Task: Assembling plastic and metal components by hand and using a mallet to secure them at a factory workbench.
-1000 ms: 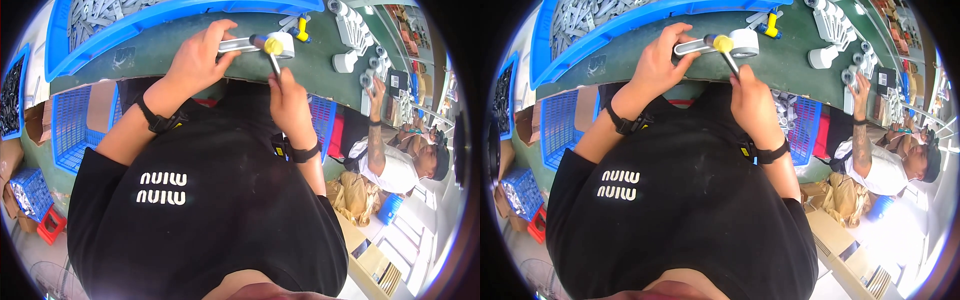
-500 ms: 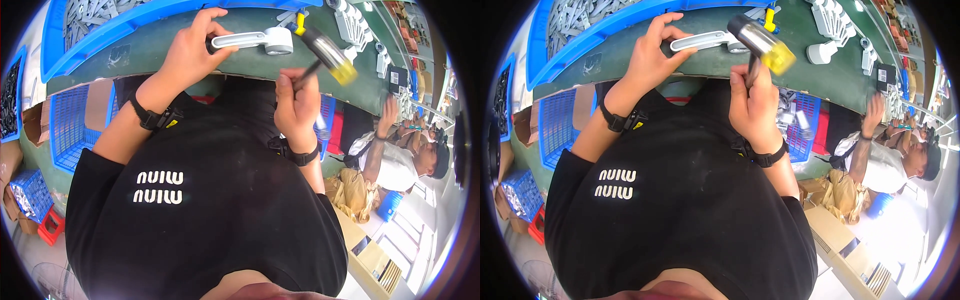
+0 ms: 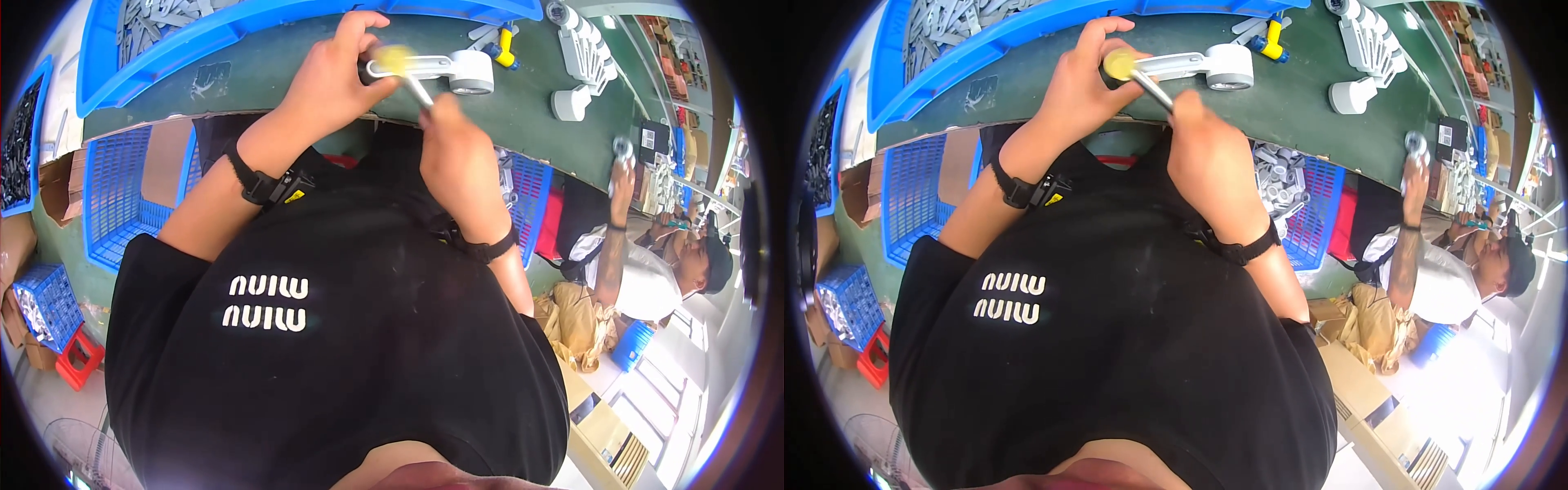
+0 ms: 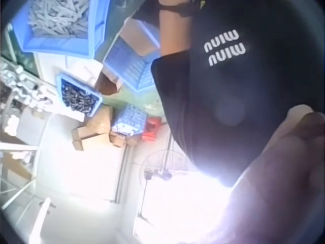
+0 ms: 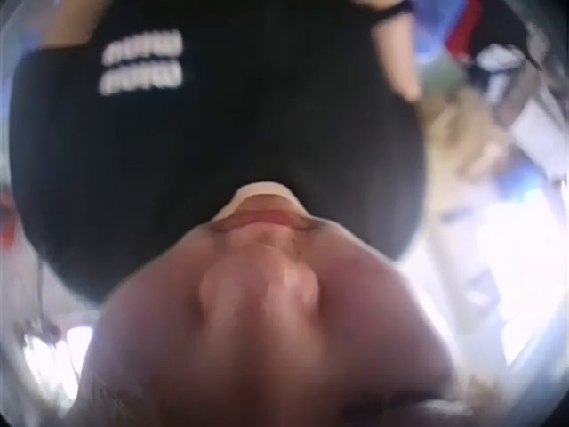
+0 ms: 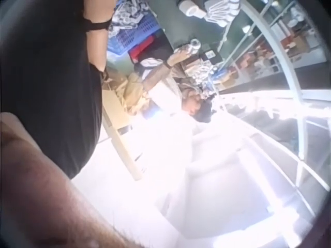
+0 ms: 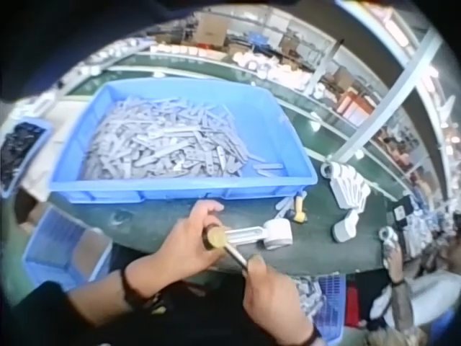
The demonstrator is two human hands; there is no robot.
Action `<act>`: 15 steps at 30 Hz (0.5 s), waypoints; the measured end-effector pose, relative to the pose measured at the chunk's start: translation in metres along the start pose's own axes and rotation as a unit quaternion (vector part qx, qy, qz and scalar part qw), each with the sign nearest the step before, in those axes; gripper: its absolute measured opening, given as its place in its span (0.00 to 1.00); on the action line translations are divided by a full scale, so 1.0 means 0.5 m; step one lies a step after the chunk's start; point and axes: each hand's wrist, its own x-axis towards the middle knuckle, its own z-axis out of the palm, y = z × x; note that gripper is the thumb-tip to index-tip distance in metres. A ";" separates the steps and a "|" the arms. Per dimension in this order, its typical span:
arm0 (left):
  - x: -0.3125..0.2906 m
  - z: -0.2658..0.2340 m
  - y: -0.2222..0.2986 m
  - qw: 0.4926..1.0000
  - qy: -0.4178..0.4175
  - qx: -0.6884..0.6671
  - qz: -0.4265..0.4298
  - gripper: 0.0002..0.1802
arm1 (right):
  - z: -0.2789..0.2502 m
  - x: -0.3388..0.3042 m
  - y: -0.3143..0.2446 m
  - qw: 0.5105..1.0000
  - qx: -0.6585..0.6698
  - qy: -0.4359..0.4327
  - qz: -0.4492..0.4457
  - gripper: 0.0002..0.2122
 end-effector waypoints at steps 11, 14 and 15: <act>0.001 0.002 0.024 0.996 -0.014 -0.049 -0.076 0.38 | -0.029 0.009 0.029 0.998 -0.034 -0.060 -0.007 0.08; -0.007 0.001 0.000 0.999 -0.023 -0.003 -0.031 0.41 | -0.065 -0.009 0.019 0.999 -0.038 -0.028 -0.005 0.06; -0.009 0.003 -0.006 0.999 -0.018 -0.002 -0.033 0.41 | -0.077 -0.014 0.015 0.999 -0.039 0.037 0.009 0.03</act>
